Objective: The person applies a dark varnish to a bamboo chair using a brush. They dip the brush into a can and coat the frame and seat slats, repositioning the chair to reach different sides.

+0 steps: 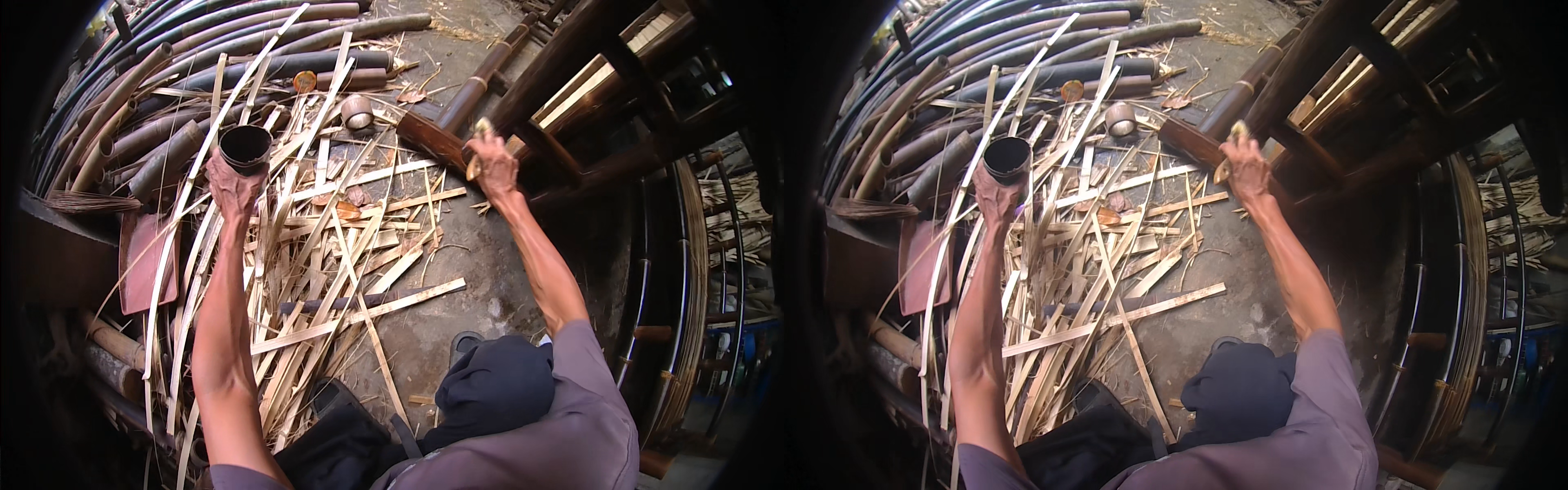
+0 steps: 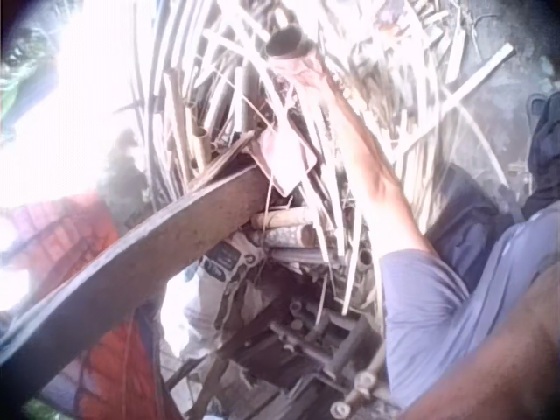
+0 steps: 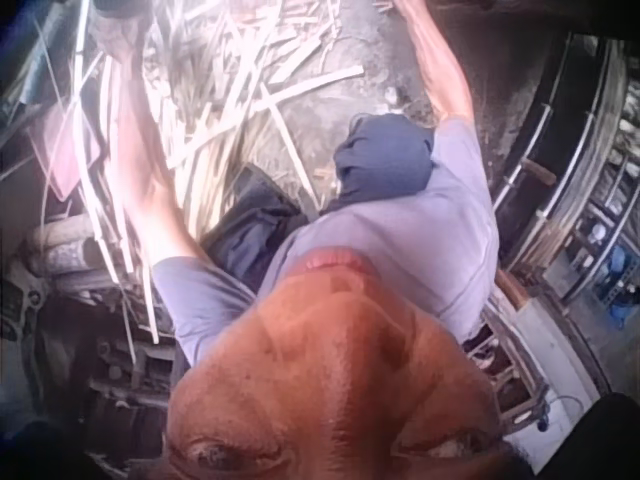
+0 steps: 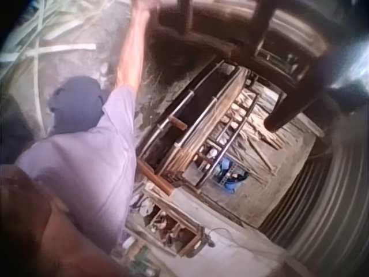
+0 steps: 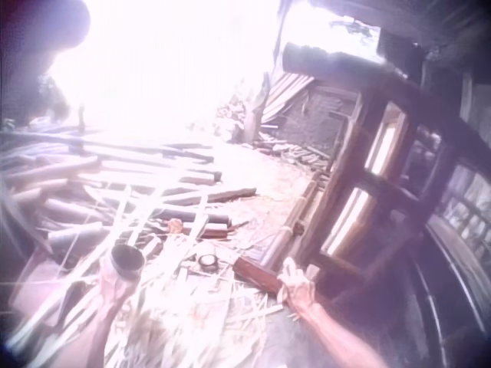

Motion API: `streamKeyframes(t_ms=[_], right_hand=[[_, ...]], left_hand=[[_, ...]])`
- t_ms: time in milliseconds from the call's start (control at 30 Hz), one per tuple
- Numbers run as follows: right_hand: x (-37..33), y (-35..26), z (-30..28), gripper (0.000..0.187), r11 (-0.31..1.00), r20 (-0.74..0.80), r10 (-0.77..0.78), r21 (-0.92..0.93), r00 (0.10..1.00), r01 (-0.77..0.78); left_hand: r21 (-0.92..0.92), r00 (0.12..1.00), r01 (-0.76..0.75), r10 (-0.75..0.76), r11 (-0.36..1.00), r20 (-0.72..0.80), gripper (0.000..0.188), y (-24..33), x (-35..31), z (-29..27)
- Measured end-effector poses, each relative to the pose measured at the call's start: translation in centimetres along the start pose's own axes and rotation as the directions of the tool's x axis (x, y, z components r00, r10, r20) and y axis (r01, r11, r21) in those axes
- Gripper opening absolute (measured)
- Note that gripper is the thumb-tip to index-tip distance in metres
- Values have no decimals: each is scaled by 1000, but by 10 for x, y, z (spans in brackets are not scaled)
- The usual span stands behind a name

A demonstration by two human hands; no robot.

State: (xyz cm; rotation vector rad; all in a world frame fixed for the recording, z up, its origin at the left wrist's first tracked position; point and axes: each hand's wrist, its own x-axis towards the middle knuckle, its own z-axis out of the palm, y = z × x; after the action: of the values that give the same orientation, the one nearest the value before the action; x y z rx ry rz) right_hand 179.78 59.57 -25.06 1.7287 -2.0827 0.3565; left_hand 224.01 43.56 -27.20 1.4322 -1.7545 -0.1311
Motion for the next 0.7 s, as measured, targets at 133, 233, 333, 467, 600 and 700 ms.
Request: streamKeyframes(t_ms=[133, 233, 333, 467, 600, 700], right_hand=[[57, -3, -50, 19, 991, -34, 88, 107, 996, -84], [125, 22, -166, 17, 940, -328, -87, 286, 941, 187], [173, -13, -250, 17, 977, -482, -62, 150, 874, 152], [133, 10, -193, 19, 765, -457, -579, -592, 675, 255], [41, -12, -58, 17, 961, 193, -149, -204, 970, 188], [69, -6, -97, 23, 983, 160, -75, -154, 984, 100]], left_hand=[[-62, 998, 62, -62, 996, 12, 93, -7, -11, 24], [-62, 993, 111, -109, 992, 40, 91, 10, -18, 35], [-91, 995, 94, -95, 991, -10, 90, -9, -21, 26], [-127, 995, 99, -95, 987, 43, 92, 11, -16, 38], [-163, 998, 56, -58, 985, -8, 93, 14, -9, 43], [-150, 997, 75, -79, 986, -21, 96, 9, -3, 39]])
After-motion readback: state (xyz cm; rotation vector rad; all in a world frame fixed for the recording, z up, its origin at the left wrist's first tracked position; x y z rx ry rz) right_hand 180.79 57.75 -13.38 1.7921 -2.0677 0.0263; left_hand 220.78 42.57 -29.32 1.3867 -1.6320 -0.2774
